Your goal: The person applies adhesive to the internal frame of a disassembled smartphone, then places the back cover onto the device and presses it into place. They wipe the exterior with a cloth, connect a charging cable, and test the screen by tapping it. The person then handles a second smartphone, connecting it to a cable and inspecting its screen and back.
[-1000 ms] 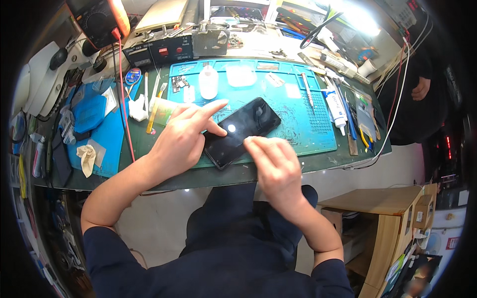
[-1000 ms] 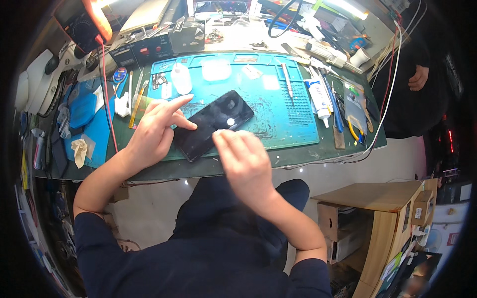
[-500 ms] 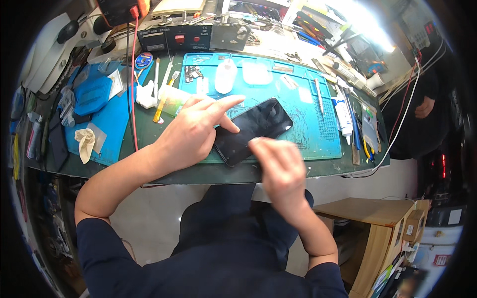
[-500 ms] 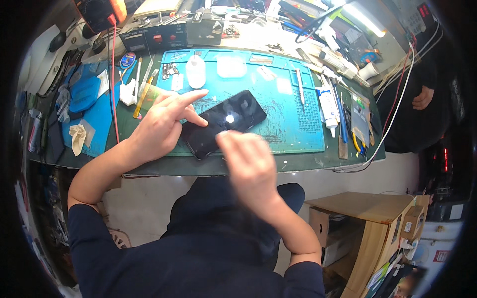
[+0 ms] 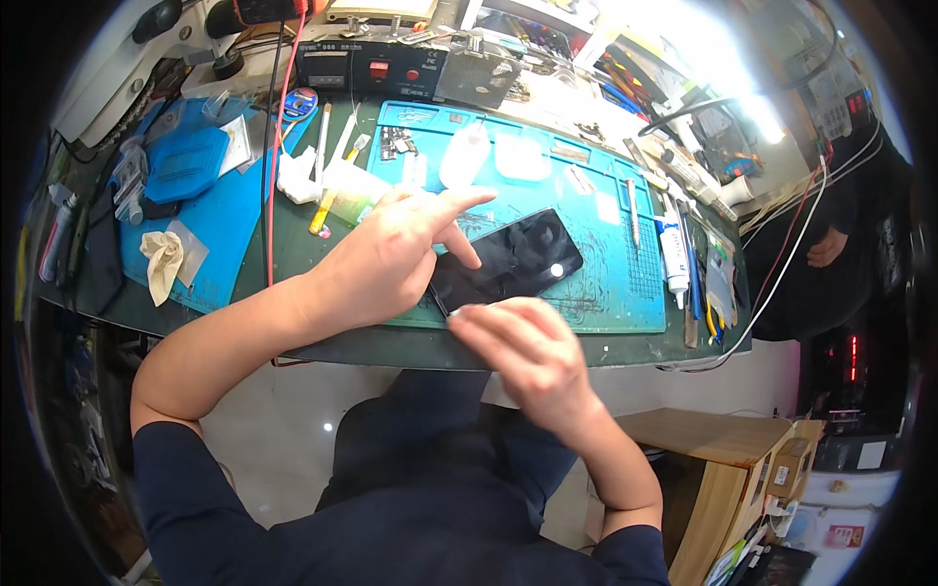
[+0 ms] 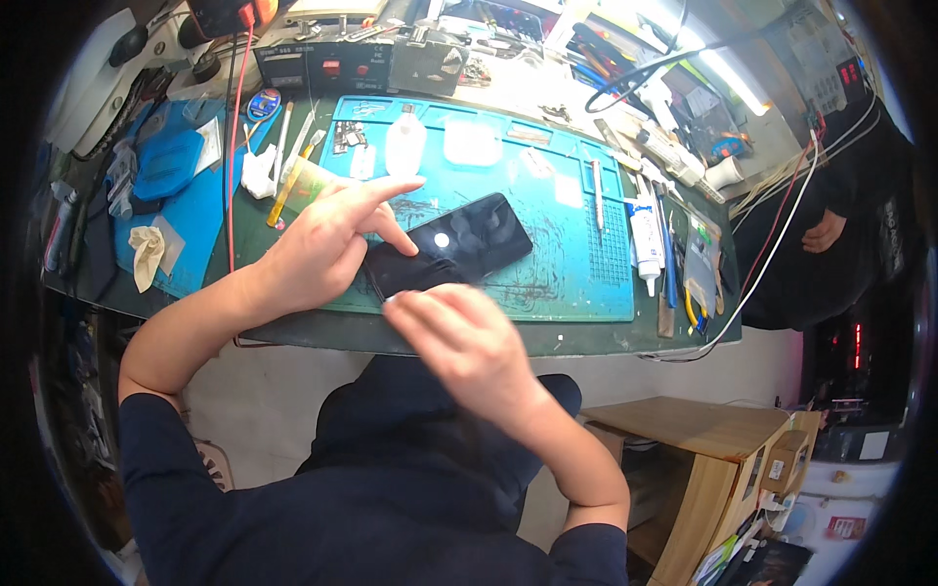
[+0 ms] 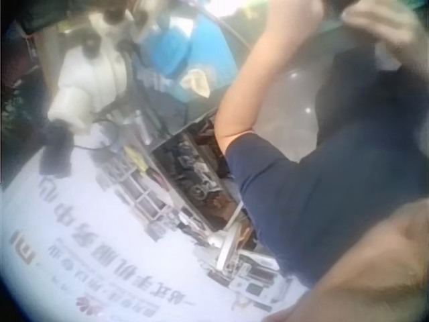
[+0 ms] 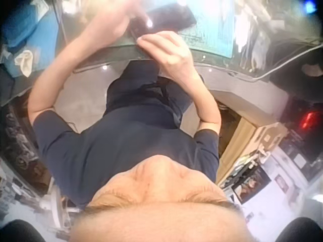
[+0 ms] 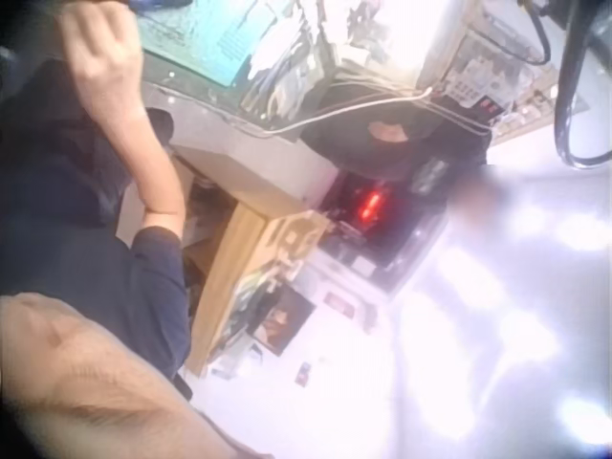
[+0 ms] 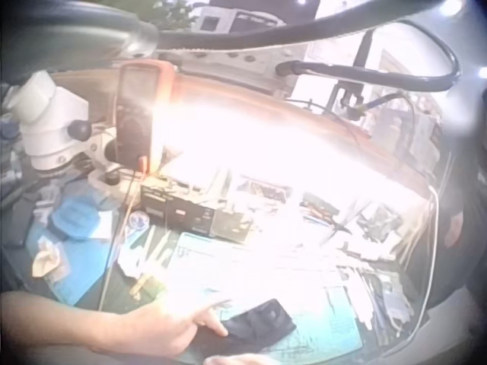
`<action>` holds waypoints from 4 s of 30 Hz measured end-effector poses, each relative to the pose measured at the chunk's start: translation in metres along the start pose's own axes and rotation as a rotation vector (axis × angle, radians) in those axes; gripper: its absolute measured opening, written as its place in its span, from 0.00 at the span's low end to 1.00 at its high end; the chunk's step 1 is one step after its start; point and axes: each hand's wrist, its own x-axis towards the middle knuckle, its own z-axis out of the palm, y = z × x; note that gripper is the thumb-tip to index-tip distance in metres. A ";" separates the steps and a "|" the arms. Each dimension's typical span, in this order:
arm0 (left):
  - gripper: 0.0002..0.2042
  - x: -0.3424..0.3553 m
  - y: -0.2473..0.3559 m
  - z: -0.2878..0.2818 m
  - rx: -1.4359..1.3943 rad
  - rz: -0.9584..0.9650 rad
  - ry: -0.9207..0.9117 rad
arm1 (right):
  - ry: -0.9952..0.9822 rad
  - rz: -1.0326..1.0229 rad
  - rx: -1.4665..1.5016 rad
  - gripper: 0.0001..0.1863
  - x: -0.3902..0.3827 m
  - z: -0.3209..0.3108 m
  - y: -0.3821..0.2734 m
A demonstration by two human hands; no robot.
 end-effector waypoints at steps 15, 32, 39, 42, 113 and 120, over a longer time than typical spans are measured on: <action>0.32 0.006 -0.004 -0.018 -0.012 -0.039 0.370 | -0.099 -0.119 -0.008 0.21 0.021 -0.004 0.004; 0.33 0.005 -0.012 -0.017 0.073 -0.008 0.431 | -0.196 -0.129 -0.169 0.20 0.059 0.006 0.027; 0.32 0.007 -0.008 -0.019 0.082 -0.011 0.414 | -0.202 -0.159 -0.162 0.19 0.054 0.000 0.023; 0.32 0.004 -0.008 -0.018 0.053 -0.045 0.384 | -0.211 -0.172 -0.117 0.20 0.046 -0.001 0.020; 0.33 0.006 -0.007 -0.010 0.124 0.064 0.264 | -0.112 -0.045 -0.142 0.21 0.020 -0.019 0.041; 0.34 -0.001 -0.012 -0.007 0.148 0.093 0.125 | -0.081 -0.082 -0.127 0.22 0.007 -0.009 -0.003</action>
